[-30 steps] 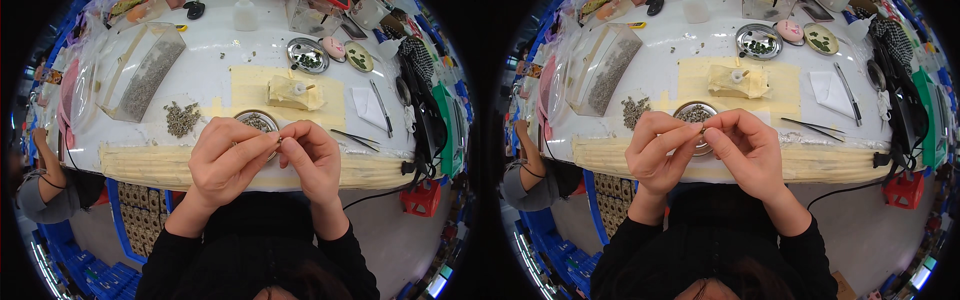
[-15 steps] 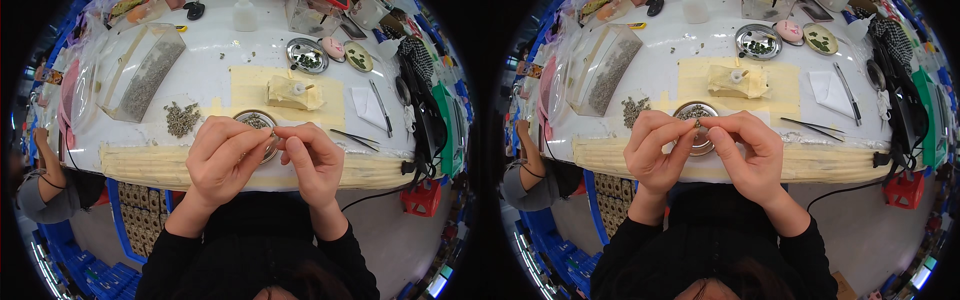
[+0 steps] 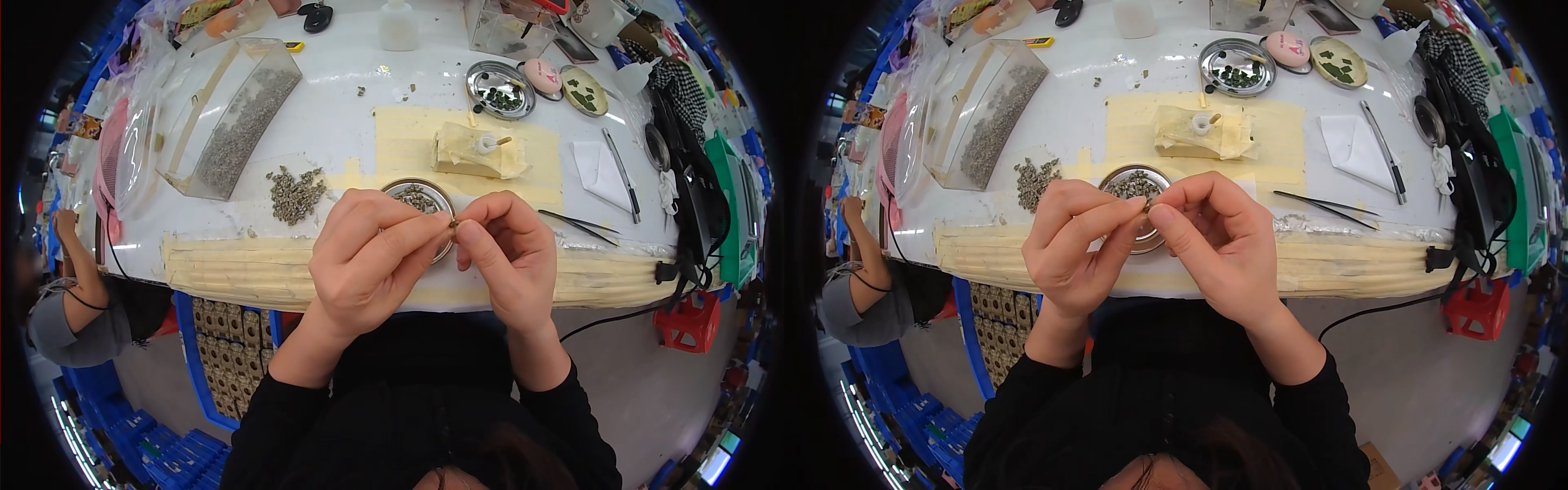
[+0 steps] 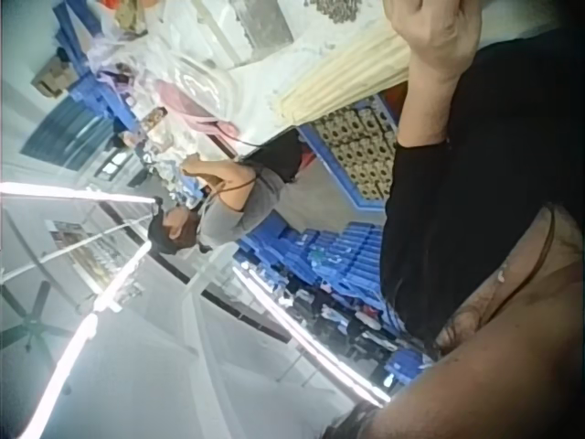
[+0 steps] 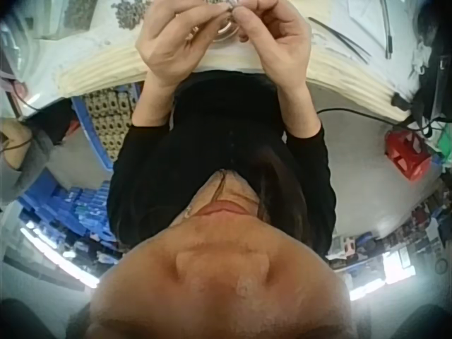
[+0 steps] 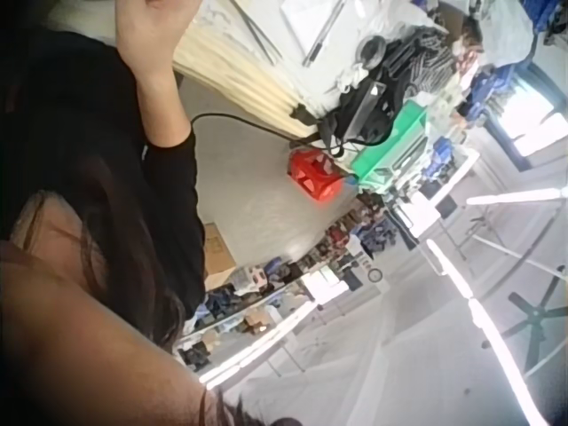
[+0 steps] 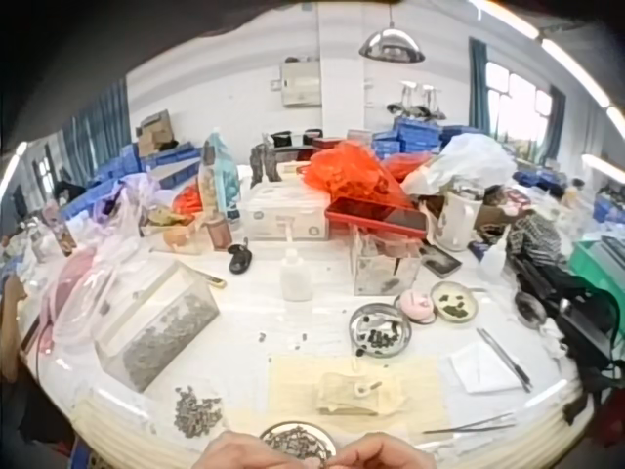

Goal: Picking up tiny metal pins and inserting them into a circular metal component at a factory workbench.

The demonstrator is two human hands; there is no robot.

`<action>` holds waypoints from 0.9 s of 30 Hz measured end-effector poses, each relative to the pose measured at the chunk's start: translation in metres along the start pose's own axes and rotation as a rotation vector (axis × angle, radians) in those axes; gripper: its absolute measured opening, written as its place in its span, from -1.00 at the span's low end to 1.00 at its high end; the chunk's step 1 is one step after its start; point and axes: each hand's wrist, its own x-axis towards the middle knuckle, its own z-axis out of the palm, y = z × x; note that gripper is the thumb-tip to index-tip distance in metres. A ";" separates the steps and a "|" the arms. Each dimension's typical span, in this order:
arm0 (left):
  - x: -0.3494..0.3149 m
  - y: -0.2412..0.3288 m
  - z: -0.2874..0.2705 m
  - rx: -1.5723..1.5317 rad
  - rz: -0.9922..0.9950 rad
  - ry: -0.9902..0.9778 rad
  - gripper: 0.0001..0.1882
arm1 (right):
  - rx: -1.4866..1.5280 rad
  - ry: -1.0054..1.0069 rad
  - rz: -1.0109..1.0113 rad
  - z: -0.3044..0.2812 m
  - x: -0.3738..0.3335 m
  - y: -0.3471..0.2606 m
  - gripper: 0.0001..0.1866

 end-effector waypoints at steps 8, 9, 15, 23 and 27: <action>0.002 0.001 0.002 0.033 -0.036 0.018 -0.74 | -0.196 -0.015 -0.183 0.000 0.000 -0.001 -0.85; 0.001 0.000 0.002 0.029 -0.041 0.019 -0.74 | -0.195 0.001 -0.168 0.001 -0.001 -0.002 -0.84; 0.002 0.002 0.000 -0.002 -0.059 0.017 -0.74 | -0.187 0.039 -0.089 0.001 -0.002 -0.005 -0.83; 0.002 -0.001 0.002 -0.018 0.005 0.020 -0.72 | -0.143 -0.021 -0.030 0.001 0.000 0.000 -0.83; 0.001 -0.001 0.001 -0.014 0.006 0.007 -0.72 | -0.044 -0.020 0.029 0.002 0.000 -0.001 -0.83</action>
